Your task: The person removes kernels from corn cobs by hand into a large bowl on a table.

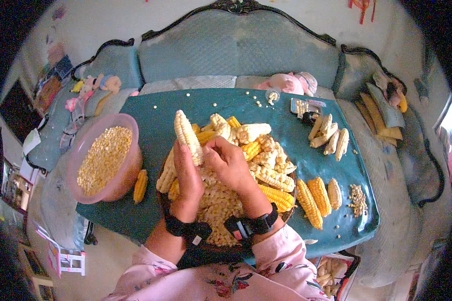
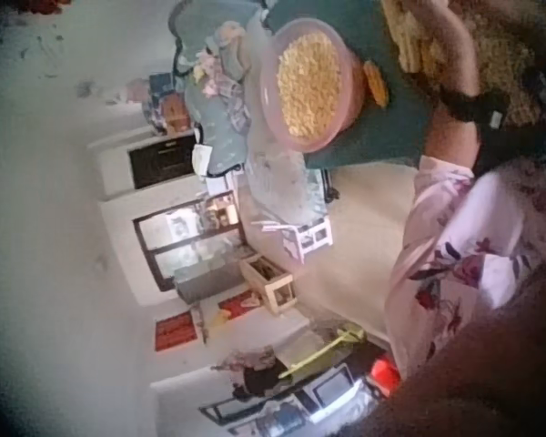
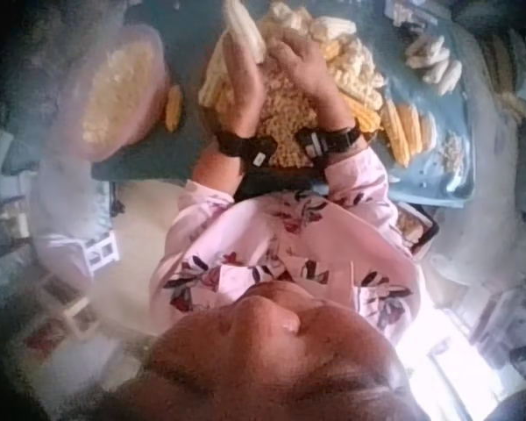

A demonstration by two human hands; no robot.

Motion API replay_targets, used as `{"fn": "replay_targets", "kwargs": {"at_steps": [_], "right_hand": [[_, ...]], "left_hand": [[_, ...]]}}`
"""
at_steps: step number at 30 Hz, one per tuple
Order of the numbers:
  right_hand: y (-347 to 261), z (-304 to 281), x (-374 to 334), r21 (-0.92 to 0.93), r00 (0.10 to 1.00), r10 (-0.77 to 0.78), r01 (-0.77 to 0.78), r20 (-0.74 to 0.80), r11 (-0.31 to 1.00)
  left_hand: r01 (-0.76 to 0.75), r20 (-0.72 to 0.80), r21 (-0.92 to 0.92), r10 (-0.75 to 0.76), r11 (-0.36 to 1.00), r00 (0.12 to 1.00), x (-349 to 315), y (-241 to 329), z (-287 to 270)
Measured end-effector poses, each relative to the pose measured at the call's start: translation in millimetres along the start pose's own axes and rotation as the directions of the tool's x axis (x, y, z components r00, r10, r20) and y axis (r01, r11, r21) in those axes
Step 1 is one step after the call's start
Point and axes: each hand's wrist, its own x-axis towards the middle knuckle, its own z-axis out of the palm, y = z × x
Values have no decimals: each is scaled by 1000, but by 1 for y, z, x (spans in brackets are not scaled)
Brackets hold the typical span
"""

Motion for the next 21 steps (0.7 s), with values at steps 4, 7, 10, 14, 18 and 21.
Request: {"fn": "replay_targets", "kwargs": {"at_steps": [4, 7, 10, 14, 18, 21], "right_hand": [[-3, 1, 2, 31, 983, -112, 118, -147, 993], [-5, -4, 0, 174, 970, -68, 111, -234, 978], [3, -2, 1, 401, 958, 44, 77, -284, 913], [4, -4, 3, 504, 958, 173, -36, -227, 863], [13, -5, 4, 678, 980, 167, -52, -106, 733], [9, -1, 5, 697, 966, 240, -104, -100, 709]], "left_hand": [[-100, 178, 148, 73, 984, 981, -8, 11, 3], [-237, 295, 211, 169, 948, 940, -15, 5, 8], [-305, 435, 306, 152, 902, 887, -18, 5, 11], [-332, 462, 342, 150, 879, 874, -20, 1, 11], [-431, 486, 333, 239, 838, 840, -17, 3, 15], [-467, 467, 463, 240, 753, 851, -18, 1, 10]]}}
